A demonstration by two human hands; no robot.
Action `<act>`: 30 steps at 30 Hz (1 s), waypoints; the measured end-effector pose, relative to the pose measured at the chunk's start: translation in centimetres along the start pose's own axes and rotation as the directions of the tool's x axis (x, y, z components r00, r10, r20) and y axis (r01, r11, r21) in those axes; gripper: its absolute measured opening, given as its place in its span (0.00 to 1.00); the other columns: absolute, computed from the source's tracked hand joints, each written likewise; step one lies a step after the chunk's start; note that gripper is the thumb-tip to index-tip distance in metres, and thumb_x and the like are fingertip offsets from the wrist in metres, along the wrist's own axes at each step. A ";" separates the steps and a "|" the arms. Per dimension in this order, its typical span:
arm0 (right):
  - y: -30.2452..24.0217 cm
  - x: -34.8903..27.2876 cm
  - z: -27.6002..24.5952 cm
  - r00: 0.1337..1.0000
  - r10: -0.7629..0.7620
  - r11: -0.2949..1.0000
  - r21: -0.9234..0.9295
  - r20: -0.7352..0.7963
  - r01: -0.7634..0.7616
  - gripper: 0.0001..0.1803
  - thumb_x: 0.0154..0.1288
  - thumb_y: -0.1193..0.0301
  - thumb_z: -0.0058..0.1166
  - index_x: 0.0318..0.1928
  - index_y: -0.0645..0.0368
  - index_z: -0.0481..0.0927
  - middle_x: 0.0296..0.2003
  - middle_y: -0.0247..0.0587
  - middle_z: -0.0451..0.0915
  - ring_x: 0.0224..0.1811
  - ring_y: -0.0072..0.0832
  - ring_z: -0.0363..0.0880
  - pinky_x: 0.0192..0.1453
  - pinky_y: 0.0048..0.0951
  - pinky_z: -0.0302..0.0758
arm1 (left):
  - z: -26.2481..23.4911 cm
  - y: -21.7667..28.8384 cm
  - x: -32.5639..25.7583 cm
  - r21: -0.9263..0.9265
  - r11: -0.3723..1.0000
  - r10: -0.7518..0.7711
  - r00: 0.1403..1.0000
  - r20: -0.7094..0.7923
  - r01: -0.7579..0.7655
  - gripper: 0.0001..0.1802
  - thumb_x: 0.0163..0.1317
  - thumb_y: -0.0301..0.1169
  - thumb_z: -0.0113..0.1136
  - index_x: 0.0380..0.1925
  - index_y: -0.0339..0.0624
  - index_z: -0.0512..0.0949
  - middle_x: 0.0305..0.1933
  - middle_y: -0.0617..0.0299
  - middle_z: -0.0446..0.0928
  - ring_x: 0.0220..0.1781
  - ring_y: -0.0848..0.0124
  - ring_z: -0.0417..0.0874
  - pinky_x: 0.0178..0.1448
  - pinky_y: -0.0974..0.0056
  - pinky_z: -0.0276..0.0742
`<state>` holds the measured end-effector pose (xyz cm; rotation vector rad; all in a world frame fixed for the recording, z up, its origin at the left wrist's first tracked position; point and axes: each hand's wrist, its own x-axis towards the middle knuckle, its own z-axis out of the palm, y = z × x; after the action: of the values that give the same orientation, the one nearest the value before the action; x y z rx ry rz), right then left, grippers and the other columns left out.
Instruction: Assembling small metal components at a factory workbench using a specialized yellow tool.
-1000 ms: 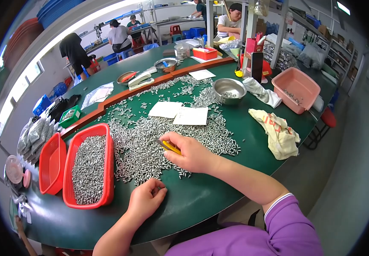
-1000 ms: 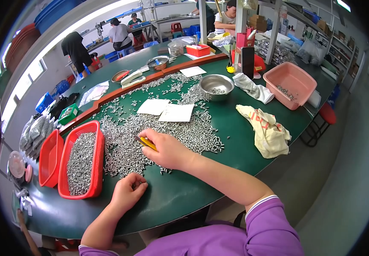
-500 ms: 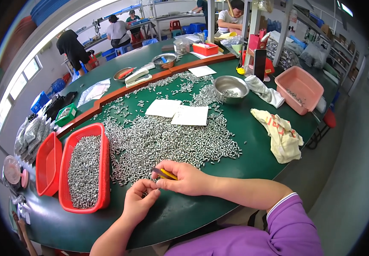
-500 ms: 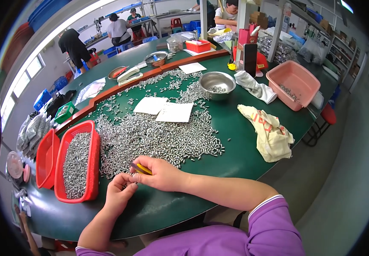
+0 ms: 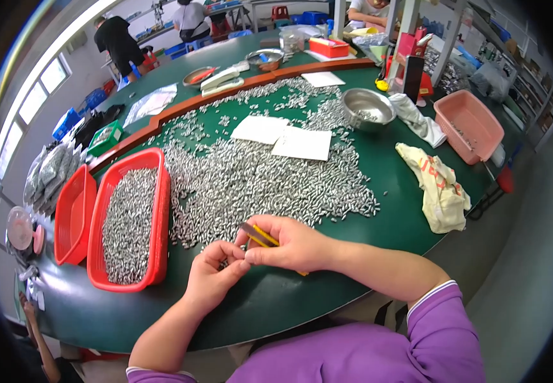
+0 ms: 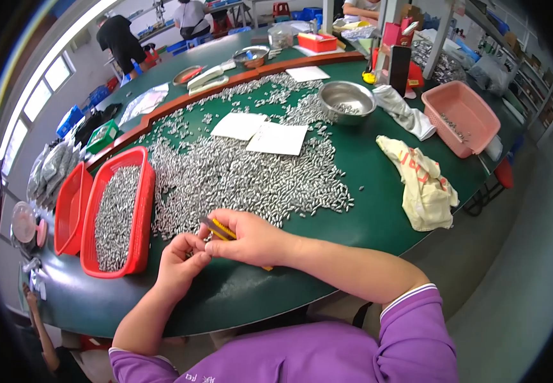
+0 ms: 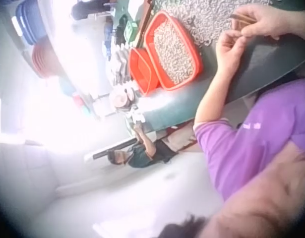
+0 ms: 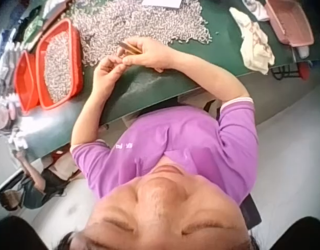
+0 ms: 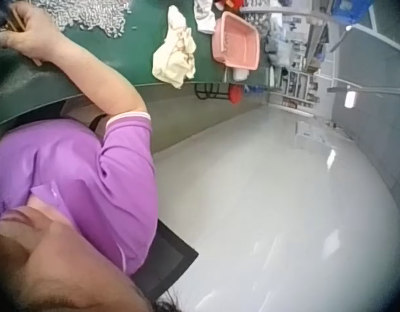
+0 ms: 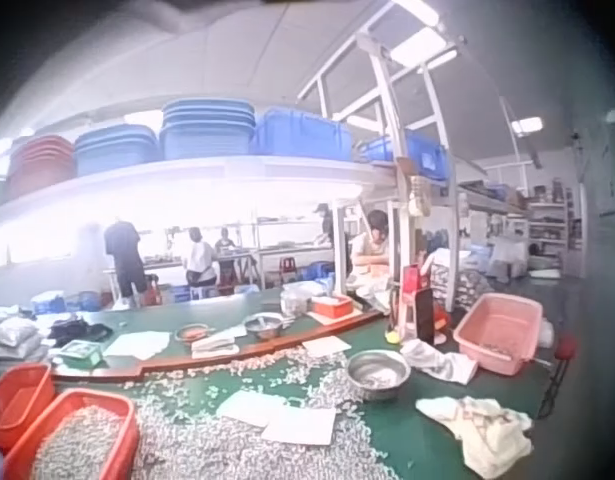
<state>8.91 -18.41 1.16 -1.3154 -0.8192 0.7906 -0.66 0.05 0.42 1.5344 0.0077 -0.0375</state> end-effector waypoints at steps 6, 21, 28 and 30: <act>-1.3 -0.4 -0.5 0.956 0.023 0.871 -0.463 -0.294 -0.163 0.15 0.73 0.66 0.41 0.53 0.57 0.75 0.42 0.38 0.67 0.26 0.19 0.73 0.30 0.25 0.73 | -0.2 0.9 0.5 0.357 0.934 0.009 0.997 -0.080 0.020 0.06 0.57 0.26 0.65 0.32 0.39 0.77 0.22 0.73 0.69 0.25 0.84 0.66 0.30 0.74 0.65; -0.5 -2.1 1.7 0.994 -0.077 0.508 -0.861 -0.077 -0.028 0.12 0.58 0.67 0.56 0.43 0.54 0.76 0.35 0.41 0.77 0.35 0.38 0.80 0.39 0.38 0.78 | -0.1 1.7 0.0 0.768 0.625 -0.157 0.986 -0.051 0.140 0.12 0.54 0.34 0.65 0.35 0.42 0.76 0.21 0.63 0.73 0.24 0.69 0.76 0.32 0.63 0.73; 0.6 -1.8 1.7 0.977 -0.204 0.491 -0.870 -0.063 0.047 0.11 0.57 0.68 0.56 0.41 0.55 0.78 0.34 0.39 0.76 0.31 0.38 0.80 0.35 0.37 0.78 | 0.2 1.5 0.1 0.764 0.636 -0.099 0.993 -0.061 0.110 0.09 0.56 0.31 0.63 0.34 0.41 0.77 0.21 0.63 0.74 0.24 0.69 0.76 0.32 0.63 0.73; 0.5 -1.9 1.8 0.980 -0.189 0.499 -0.866 -0.062 0.041 0.11 0.57 0.68 0.56 0.41 0.55 0.78 0.34 0.39 0.76 0.31 0.38 0.80 0.35 0.37 0.79 | 0.2 1.3 0.1 0.763 0.635 -0.104 0.992 -0.068 0.119 0.08 0.56 0.31 0.62 0.33 0.41 0.77 0.22 0.62 0.75 0.24 0.69 0.77 0.32 0.63 0.73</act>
<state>6.40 -19.08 0.71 -2.1563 -1.2438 0.0917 -0.55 -0.08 1.74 2.4056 0.1164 -0.1423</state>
